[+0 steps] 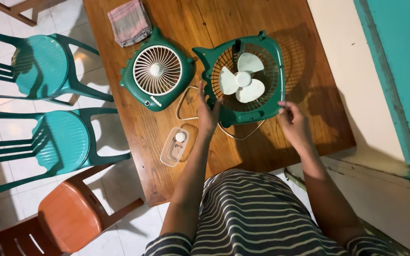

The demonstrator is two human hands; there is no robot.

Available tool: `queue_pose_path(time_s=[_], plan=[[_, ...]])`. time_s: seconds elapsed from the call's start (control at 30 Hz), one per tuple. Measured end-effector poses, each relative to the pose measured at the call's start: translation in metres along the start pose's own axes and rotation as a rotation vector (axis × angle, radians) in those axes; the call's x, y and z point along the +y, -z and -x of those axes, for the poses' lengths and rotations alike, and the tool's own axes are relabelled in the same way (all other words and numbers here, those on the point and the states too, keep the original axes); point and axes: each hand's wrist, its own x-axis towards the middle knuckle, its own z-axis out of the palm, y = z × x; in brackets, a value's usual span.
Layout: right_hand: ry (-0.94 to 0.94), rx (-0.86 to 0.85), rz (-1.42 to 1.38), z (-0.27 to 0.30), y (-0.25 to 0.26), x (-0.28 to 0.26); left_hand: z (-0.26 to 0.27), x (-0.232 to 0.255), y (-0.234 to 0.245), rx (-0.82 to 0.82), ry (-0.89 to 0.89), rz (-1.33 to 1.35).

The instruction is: The person assembles a small green electric fan on a wooden table. They place the fan blades onto the motor shaft, secure them with a nut, and then attach the front grill, aligning it with the housing.

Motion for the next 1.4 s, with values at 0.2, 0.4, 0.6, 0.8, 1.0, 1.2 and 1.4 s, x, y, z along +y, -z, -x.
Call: queue_pose_path(time_s=[0.2, 0.4, 0.6, 0.8, 1.0, 1.2, 1.4], plan=[[-0.254, 0.220, -0.338, -0.007, 0.017, 0.067, 0.031, -0.006, 0.034, -0.030, 0.117, 0.142], [0.242, 0.168, 0.365, 0.005, 0.018, 0.134, 0.123, -0.007, 0.080, -0.065, 0.181, -0.002], [0.077, 0.045, 0.161, 0.005, -0.028, 0.125, 0.159, -0.002, 0.069, -0.159, 0.243, 0.028], [0.223, 0.065, 0.279, 0.060, -0.035, 0.035, 0.148, 0.053, 0.043, -0.337, 0.117, 0.058], [0.510, -0.638, -0.811, 0.149, -0.071, -0.086, 0.147, 0.150, 0.046, -1.055, -0.243, 0.590], [-0.212, -1.456, -1.312, 0.144, -0.060, -0.161, 0.114, 0.188, 0.095, -1.477, -0.203, 0.950], [-0.290, -1.427, -1.263, 0.147, -0.101, -0.207, 0.102, 0.202, 0.139, -1.687, -0.262, 1.087]])
